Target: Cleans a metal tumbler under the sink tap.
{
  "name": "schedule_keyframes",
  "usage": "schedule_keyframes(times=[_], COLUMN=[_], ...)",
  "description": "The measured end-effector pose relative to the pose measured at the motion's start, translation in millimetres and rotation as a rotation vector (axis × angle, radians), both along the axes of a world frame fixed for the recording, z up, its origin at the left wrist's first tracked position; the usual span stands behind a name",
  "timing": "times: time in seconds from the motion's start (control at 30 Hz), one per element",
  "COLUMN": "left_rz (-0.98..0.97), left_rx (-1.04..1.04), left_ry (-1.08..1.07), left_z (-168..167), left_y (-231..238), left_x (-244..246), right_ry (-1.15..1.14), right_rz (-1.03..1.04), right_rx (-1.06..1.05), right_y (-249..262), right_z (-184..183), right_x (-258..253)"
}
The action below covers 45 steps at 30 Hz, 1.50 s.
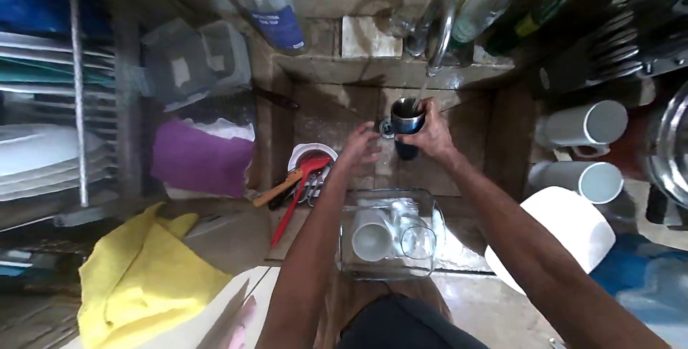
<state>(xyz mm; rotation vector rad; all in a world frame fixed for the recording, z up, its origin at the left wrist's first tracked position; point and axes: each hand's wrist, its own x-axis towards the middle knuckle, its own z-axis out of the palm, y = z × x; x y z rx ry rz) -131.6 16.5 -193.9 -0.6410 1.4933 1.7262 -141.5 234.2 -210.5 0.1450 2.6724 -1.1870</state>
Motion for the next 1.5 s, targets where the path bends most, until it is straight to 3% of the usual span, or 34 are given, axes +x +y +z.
schedule_keyframes(times=[0.13,0.27,0.4,0.53,0.67,0.8,0.93,1.03,1.13,1.23,1.33,1.4,1.5], left_rz=[0.014,0.036,0.155,0.236,0.261,0.324,0.346,0.343,0.331,0.176,0.095,0.085,0.162], left_rx=[0.002,0.031,0.121,0.162,0.199,0.253,0.244,0.237,0.281,0.355,0.3,0.227,0.199], left_ry=[0.019,0.032,-0.015,-0.059,-0.035,-0.032,-0.043,-0.028,-0.016,0.06,0.061,0.051,0.033], left_z=[-7,-10,-14,-18,-15,-24,-15,-11,-6,-7,-17,-21,-28], left_y=[-10,-14,-25,-39,-54,-68,-59,-41,-14,13,40,55,76], left_x=[9,11,21,41,49,45,35,26,16,1,-17,-26,-34], right_ry=[0.085,0.038,-0.263,-0.431,-0.407,-0.33,-0.311,-0.364,-0.424,-0.482,-0.502,-0.45,-0.335], right_rz=[-0.034,-0.025,0.118,0.393,0.465,0.526,0.501,0.408,0.226,-0.001,-0.124,-0.14,-0.128], right_rx=[-0.097,-0.058,0.117,0.246,0.275,0.349,0.382,0.292,0.006,-0.326,-0.505,-0.468,-0.154], right_y=[-2,-2,-15,-78,-162,-192,-157,-107,-56,-20,-1,1,-11], right_z=[0,-5,1,16,50,75,87,77,53,36,22,17,22], right_x=[10,9,-3,-48,-105,-130,-107,-68,-32,-10,-3,-3,-3])
